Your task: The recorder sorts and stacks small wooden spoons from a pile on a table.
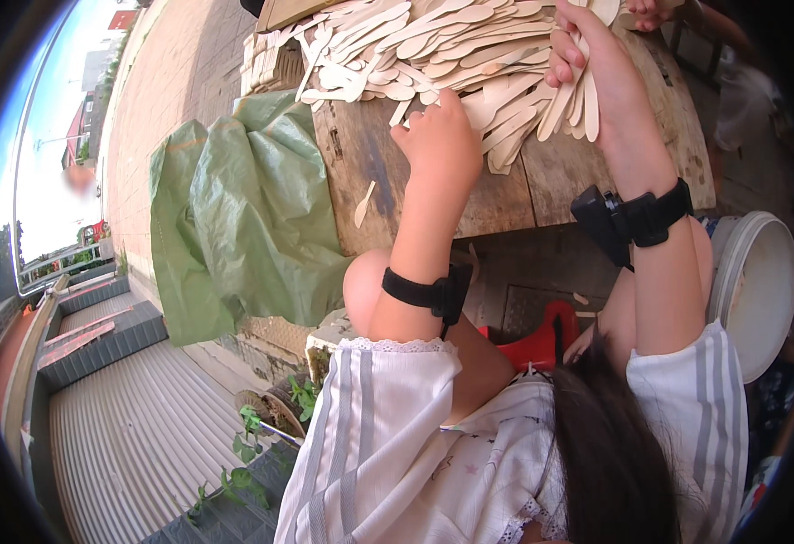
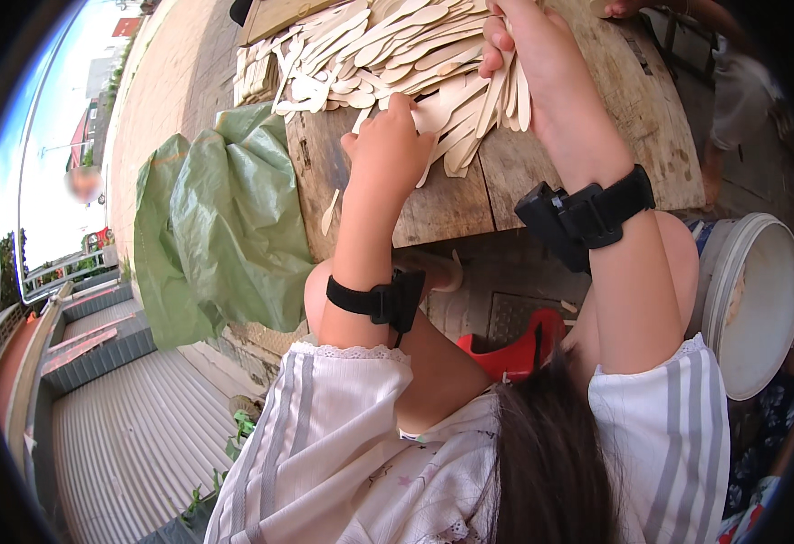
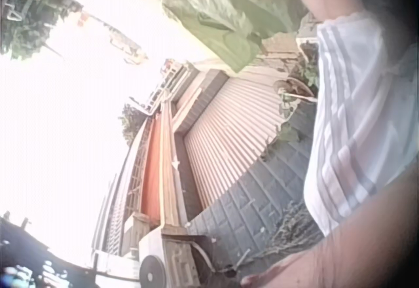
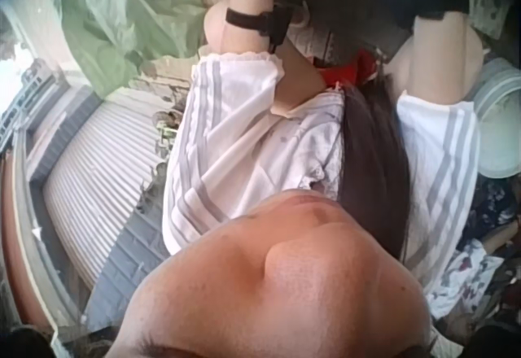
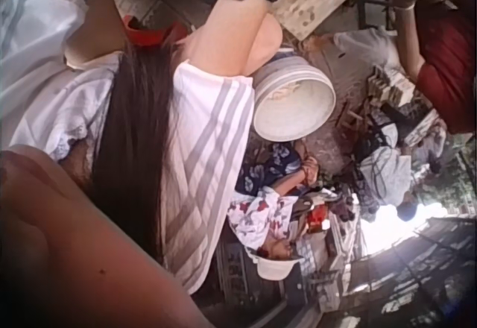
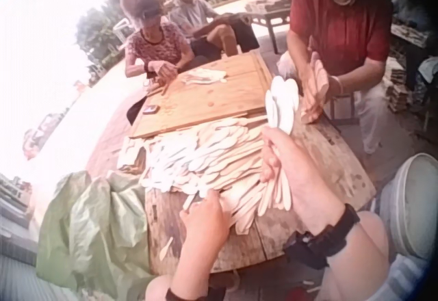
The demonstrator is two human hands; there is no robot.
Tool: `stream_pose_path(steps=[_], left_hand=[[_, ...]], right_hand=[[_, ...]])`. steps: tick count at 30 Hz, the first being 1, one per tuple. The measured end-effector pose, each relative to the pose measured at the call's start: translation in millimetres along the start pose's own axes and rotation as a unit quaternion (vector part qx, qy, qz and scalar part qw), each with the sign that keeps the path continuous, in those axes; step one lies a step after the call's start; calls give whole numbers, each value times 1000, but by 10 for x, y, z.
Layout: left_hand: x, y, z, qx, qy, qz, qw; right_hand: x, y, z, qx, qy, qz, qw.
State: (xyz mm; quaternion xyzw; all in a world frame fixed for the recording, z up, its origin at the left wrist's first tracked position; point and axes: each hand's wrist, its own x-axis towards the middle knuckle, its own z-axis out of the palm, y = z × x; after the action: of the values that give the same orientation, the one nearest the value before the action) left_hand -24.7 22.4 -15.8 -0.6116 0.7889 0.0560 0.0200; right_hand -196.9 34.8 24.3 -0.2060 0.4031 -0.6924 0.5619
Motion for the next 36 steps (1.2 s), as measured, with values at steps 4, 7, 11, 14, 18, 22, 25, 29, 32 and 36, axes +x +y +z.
stream_pose_path(steps=[4,7,11,14,18,22,25,29,32,36], left_hand=[[8,-9,33,19,15,16,1000],[5,7,42,-23,24,25,999],[18,32,48,-21,61,53,996],[49,67,49,-58,121,69,988],[118,177,-148,-222,227,86,944],[117,174,-382,-500,229,85,831],[110,104,-403,-605,215,70,763],[62,90,-414,-616,183,57,764],[19,5,-305,-403,164,35,900],[-37,-100,-1,-13,104,34,994]], right_hand=[[-14,-19,10,6,3,10,1000],[-23,-13,7,17,3,28,999],[-35,-29,14,15,-18,44,999],[-29,-34,32,-72,-38,21,996],[57,89,-73,-432,-114,-151,882],[-50,42,-14,-490,-72,-236,836],[-176,-16,98,-571,-78,-206,791],[-143,86,-7,-603,-64,-179,775],[-21,165,-145,-549,-48,-144,822],[-22,98,-70,-423,-106,-149,888]])
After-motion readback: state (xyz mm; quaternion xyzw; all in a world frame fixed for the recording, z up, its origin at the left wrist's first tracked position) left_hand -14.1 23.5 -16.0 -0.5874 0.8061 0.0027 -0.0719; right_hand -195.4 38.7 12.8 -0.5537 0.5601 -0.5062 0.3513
